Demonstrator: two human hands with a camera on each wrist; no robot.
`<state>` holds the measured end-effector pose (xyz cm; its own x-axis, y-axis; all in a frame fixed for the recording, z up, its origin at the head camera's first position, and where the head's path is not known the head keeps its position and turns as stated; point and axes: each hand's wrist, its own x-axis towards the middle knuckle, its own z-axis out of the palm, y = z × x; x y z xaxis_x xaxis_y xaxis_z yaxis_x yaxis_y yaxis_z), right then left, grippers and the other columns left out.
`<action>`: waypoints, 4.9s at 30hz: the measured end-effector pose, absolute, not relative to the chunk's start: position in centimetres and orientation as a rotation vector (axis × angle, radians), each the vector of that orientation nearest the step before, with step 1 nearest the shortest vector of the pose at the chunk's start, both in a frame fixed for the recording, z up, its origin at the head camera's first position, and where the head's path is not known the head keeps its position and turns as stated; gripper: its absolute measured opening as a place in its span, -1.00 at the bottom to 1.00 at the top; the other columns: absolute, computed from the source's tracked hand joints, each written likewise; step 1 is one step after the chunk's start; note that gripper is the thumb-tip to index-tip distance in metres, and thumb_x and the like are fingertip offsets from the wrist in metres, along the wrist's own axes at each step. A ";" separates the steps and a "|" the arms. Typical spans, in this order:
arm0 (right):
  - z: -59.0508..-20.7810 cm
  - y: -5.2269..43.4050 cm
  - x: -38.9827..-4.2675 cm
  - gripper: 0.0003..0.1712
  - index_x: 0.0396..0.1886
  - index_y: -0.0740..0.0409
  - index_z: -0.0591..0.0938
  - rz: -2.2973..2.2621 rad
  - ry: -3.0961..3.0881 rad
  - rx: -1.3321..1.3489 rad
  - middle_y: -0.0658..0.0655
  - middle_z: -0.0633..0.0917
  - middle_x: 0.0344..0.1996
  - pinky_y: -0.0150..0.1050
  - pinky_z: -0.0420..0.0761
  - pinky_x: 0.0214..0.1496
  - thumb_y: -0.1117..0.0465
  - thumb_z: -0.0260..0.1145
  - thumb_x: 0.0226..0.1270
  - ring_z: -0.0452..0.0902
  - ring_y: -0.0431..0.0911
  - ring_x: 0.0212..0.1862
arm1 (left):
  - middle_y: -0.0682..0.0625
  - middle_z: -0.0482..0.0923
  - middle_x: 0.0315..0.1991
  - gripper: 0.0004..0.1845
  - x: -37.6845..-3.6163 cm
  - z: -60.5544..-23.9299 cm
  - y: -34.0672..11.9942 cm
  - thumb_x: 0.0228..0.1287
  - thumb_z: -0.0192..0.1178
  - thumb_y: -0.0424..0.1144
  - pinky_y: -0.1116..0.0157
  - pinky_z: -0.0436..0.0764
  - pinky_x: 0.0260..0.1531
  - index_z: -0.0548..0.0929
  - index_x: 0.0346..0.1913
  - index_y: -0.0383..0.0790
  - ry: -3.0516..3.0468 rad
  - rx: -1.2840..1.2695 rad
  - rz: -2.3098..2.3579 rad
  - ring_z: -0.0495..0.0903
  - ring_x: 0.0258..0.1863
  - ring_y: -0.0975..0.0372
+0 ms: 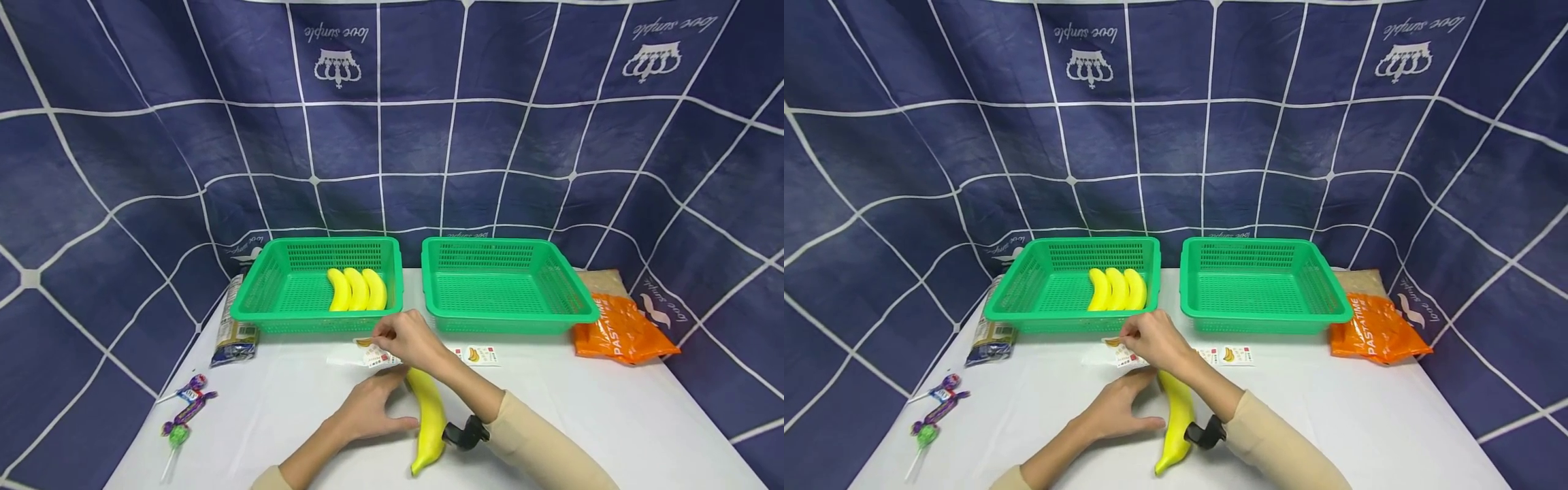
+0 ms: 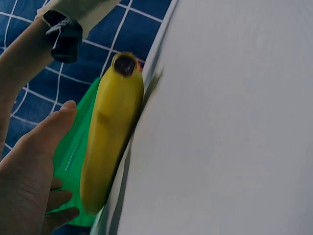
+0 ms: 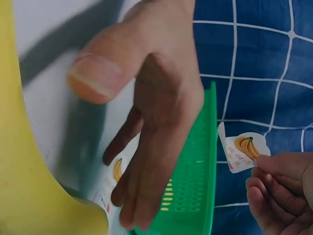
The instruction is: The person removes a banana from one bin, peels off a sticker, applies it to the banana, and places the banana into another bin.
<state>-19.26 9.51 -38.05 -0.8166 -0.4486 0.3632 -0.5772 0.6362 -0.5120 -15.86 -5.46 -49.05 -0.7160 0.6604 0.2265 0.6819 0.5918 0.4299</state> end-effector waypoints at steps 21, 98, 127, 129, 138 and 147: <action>-37.5 12.2 -16.1 -0.91 -0.45 0.09 0.77 1.023 -2.696 0.655 -0.10 0.74 -0.54 -0.51 0.56 -0.41 0.19 0.43 0.20 0.55 -0.37 -0.49 | -0.09 0.10 0.54 0.12 -14.8 -50.6 -3.8 0.15 -0.09 0.56 -0.05 0.35 0.35 0.09 0.53 -0.24 -2.844 -1.201 -0.577 0.20 0.48 0.01; -46.6 18.4 -13.9 -0.70 -0.27 0.44 0.68 2.032 -2.577 0.038 0.22 0.77 -0.37 -0.20 0.76 -0.23 0.23 0.43 0.19 0.72 -0.11 -0.35 | -0.03 -0.21 0.59 0.18 -14.7 -50.4 -3.4 0.13 -0.11 0.58 0.02 0.13 0.50 -0.03 0.55 -0.27 -2.952 -1.124 -0.624 -0.14 0.58 0.21; -47.5 18.3 -14.1 -0.76 -0.39 0.35 0.72 1.854 -2.670 -0.041 0.15 0.76 -0.53 -0.32 0.67 -0.43 0.22 0.49 0.08 0.61 -0.17 -0.51 | -0.04 -0.17 0.60 -0.05 -14.7 -50.0 -2.9 0.36 -0.26 0.42 -0.05 0.09 0.50 -0.03 0.55 -0.23 -2.973 -1.037 -0.818 -0.11 0.58 0.17; -47.4 18.2 -14.0 -0.77 -0.40 0.33 0.73 1.844 -2.678 -0.051 0.14 0.75 -0.55 -0.34 0.64 -0.45 0.21 0.49 0.08 0.59 -0.17 -0.52 | -0.04 -0.15 0.59 -0.11 -14.7 -50.0 -2.7 0.42 -0.30 0.37 -0.08 0.08 0.50 -0.01 0.54 -0.23 -2.967 -1.021 -0.857 -0.10 0.58 0.15; -47.9 17.9 -14.2 -0.78 -0.45 0.31 0.72 1.861 -2.662 -0.151 0.07 0.68 -0.67 -0.41 0.56 -0.53 0.20 0.49 0.08 0.52 -0.20 -0.59 | -0.07 -0.04 0.57 -0.27 -14.8 -50.1 -1.9 0.55 -0.41 0.18 -0.09 0.09 0.49 0.09 0.51 -0.30 -2.940 -0.933 -0.957 -0.01 0.56 0.10; -48.1 17.8 -14.2 -0.75 -0.43 0.32 0.72 1.856 -2.650 -0.221 0.06 0.70 -0.63 -0.38 0.60 -0.51 0.17 0.50 0.08 0.55 -0.19 -0.58 | -0.08 -0.03 0.56 -0.28 -14.8 -50.0 -1.8 0.54 -0.30 0.17 -0.08 0.11 0.48 0.10 0.51 -0.30 -2.934 -0.902 -1.020 0.00 0.56 0.09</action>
<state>-14.16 17.78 -48.07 -0.9856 0.0530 -0.1608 0.1692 0.3372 -0.9261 -14.75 -1.84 -50.03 -0.8405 0.5341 0.0909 0.4753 0.6463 0.5970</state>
